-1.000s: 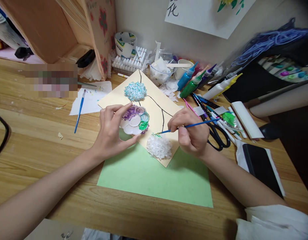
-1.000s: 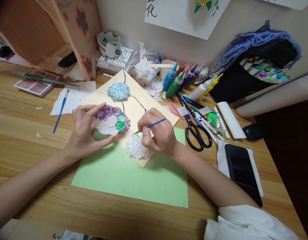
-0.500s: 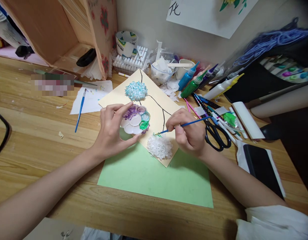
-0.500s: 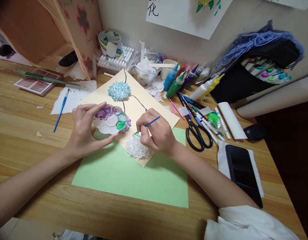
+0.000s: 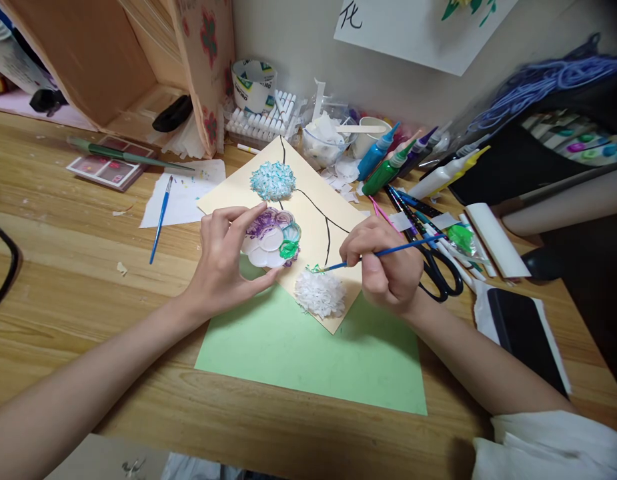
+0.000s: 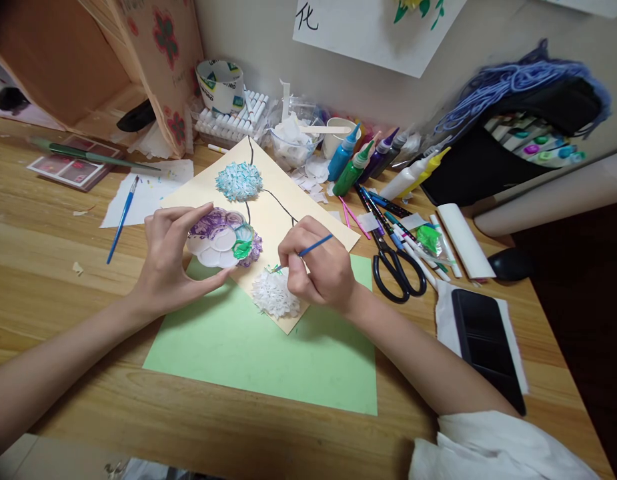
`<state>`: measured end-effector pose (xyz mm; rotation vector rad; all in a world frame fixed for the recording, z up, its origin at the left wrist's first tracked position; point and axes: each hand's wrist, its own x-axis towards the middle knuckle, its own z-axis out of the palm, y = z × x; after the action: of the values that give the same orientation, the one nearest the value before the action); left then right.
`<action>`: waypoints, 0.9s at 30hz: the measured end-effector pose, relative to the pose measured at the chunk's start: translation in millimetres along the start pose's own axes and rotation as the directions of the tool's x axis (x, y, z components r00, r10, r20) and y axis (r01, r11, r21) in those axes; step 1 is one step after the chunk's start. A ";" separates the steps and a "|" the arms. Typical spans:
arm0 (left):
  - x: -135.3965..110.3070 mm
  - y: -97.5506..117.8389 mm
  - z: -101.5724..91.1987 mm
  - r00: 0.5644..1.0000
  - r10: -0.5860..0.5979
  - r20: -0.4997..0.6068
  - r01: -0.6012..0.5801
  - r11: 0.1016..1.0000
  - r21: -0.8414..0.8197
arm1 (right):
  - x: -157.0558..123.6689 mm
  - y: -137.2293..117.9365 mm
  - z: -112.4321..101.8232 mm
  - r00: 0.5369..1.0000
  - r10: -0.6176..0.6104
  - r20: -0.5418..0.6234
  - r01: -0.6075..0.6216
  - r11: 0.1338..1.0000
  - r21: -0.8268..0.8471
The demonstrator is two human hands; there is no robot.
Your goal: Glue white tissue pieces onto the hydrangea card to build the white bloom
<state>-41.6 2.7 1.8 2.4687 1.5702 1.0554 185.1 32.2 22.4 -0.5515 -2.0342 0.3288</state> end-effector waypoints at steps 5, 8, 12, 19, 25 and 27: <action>-0.1 0.0 0.1 1.000 -0.006 0.007 0.006 1.000 -0.002 | 1.1 -1.7 -0.2 1.000 -0.002 -0.006 0.002 1.000 -0.019; -0.1 0.3 -0.1 1.000 -0.023 0.015 0.023 1.000 0.003 | 1.8 -2.6 -0.2 1.000 -0.001 0.025 0.002 0.999 -0.046; 0.0 0.8 -0.5 1.000 -0.022 0.021 0.022 1.000 0.002 | 1.9 -2.7 -0.2 1.000 -0.004 0.013 0.005 0.999 -0.043; -0.4 0.1 0.2 1.000 -0.008 0.008 0.008 1.000 0.002 | 1.5 -0.9 -0.5 1.000 -0.011 -0.011 0.010 0.999 -0.053; -0.1 0.4 -0.1 1.000 -0.009 0.011 0.009 1.000 0.003 | 2.1 -1.5 -0.3 0.999 -0.030 0.033 0.032 0.998 -0.055; -0.3 0.7 -0.1 1.000 -0.006 0.007 0.006 1.000 -0.001 | -1.1 -0.9 -1.8 0.999 -0.032 -0.024 0.031 0.998 -0.054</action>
<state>-41.1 2.1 2.0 2.4624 1.5737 1.0456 186.8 30.8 22.9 -0.5530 -2.0308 0.2485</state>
